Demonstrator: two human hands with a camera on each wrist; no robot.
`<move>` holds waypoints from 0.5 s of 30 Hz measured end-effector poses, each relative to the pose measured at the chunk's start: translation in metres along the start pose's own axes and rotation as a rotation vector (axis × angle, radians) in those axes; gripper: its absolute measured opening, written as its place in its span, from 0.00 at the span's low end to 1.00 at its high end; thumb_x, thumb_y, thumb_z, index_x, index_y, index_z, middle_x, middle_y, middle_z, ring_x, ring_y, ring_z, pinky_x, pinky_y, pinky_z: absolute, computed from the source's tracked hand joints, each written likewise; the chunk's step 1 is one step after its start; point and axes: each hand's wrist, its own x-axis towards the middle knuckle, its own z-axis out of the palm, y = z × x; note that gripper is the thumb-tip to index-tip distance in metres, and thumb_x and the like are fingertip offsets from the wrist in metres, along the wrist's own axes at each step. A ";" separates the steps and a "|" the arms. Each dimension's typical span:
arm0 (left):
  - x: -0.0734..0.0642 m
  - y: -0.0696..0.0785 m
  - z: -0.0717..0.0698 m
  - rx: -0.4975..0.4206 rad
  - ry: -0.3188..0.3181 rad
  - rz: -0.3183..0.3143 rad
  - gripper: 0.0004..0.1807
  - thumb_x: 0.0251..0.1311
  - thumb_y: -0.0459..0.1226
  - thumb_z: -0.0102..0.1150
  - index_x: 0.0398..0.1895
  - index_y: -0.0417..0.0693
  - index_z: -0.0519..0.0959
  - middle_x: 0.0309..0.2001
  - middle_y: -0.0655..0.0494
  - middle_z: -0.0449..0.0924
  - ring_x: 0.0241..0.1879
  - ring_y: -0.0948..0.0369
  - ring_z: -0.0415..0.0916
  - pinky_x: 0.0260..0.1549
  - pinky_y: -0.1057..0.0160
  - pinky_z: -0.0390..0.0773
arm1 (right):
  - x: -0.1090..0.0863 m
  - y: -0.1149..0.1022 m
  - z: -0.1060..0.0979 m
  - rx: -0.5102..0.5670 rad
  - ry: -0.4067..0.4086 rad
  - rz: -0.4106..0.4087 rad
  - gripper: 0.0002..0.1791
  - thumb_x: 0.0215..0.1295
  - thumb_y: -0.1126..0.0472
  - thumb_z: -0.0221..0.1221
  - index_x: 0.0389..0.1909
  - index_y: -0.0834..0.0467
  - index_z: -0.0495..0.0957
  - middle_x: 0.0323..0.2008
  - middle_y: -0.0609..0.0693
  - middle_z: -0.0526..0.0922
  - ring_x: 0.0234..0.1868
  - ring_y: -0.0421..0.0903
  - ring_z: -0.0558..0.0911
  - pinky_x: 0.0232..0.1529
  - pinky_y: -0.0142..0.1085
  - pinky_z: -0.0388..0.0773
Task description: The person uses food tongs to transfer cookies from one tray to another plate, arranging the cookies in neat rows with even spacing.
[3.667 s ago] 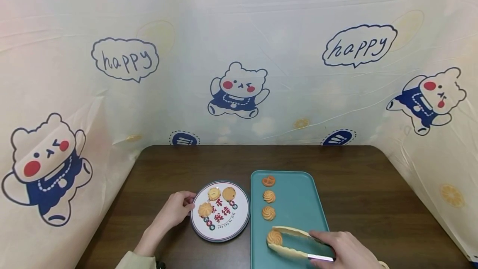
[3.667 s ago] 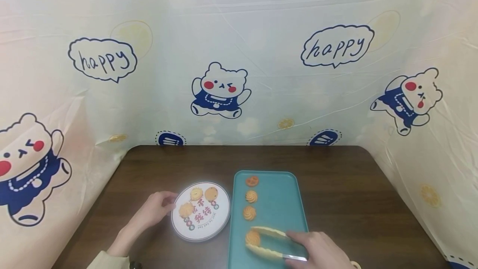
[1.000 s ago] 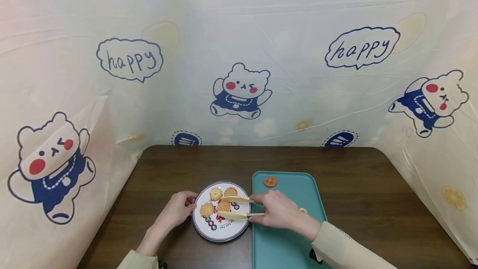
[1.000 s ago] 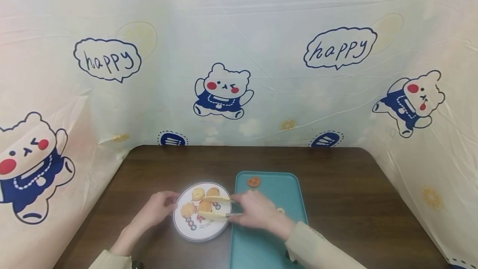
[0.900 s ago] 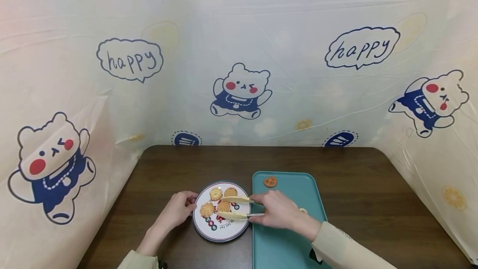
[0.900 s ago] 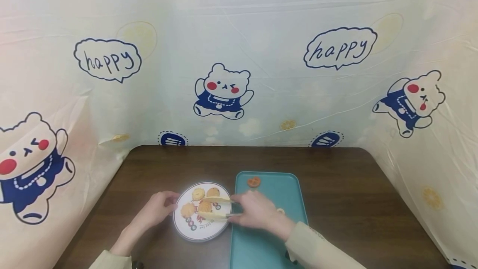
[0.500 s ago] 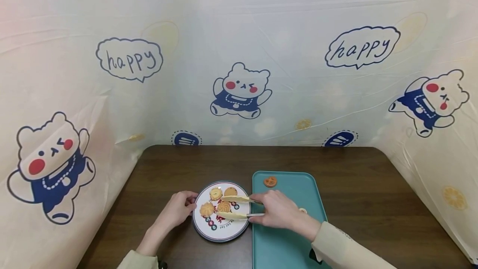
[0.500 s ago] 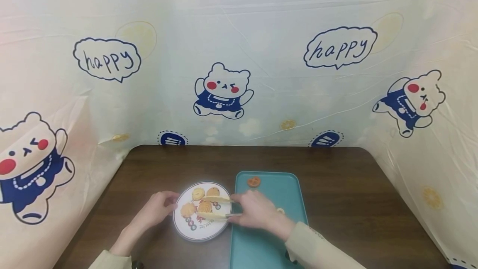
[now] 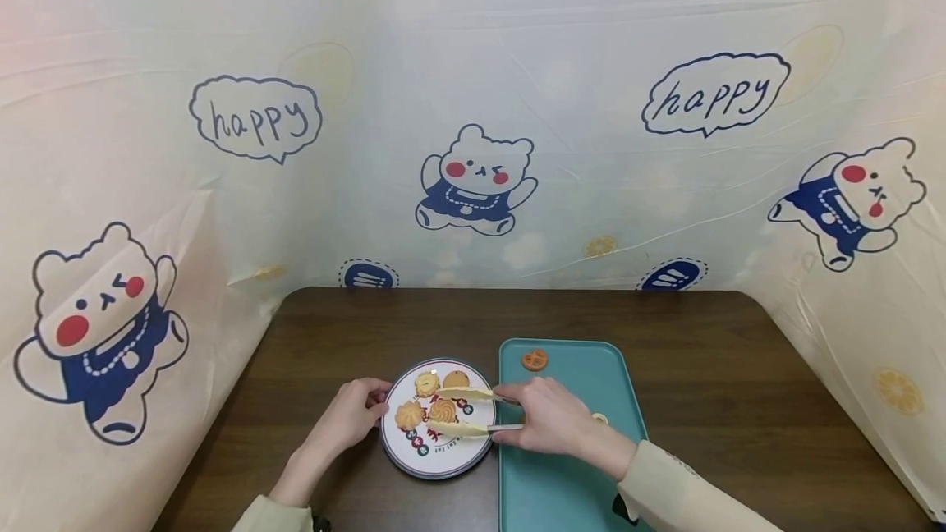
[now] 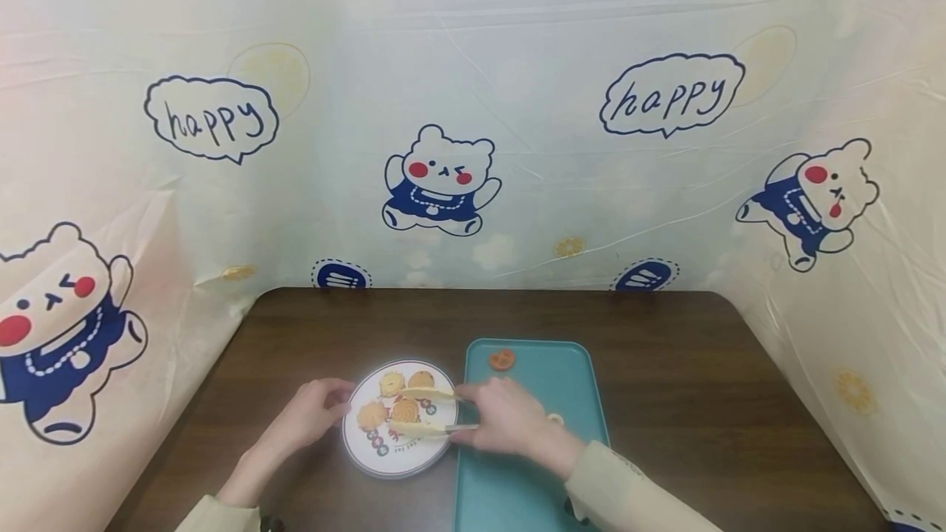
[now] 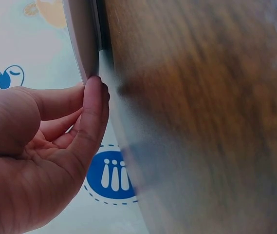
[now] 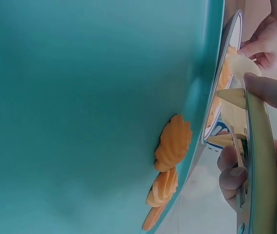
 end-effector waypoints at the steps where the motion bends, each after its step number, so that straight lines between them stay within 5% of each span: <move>1: 0.000 0.000 0.000 -0.001 -0.001 -0.001 0.16 0.62 0.26 0.63 0.53 0.32 0.79 0.35 0.51 0.78 0.33 0.58 0.73 0.31 0.61 0.81 | 0.000 0.000 -0.001 0.004 0.000 0.000 0.33 0.55 0.43 0.71 0.57 0.58 0.81 0.48 0.50 0.86 0.31 0.33 0.80 0.30 0.31 0.77; 10: 0.001 -0.001 0.001 -0.005 -0.002 -0.004 0.16 0.62 0.26 0.63 0.53 0.32 0.79 0.35 0.51 0.78 0.33 0.58 0.73 0.31 0.61 0.81 | -0.006 -0.001 -0.010 0.049 0.005 0.019 0.33 0.56 0.44 0.71 0.58 0.58 0.80 0.45 0.51 0.87 0.15 0.31 0.69 0.20 0.29 0.70; 15: 0.001 -0.001 0.001 -0.003 -0.002 -0.004 0.16 0.62 0.26 0.63 0.53 0.32 0.79 0.35 0.51 0.78 0.33 0.58 0.73 0.31 0.61 0.81 | -0.010 0.000 -0.016 0.042 0.017 0.016 0.33 0.55 0.45 0.72 0.59 0.59 0.80 0.45 0.51 0.87 0.19 0.30 0.69 0.24 0.29 0.72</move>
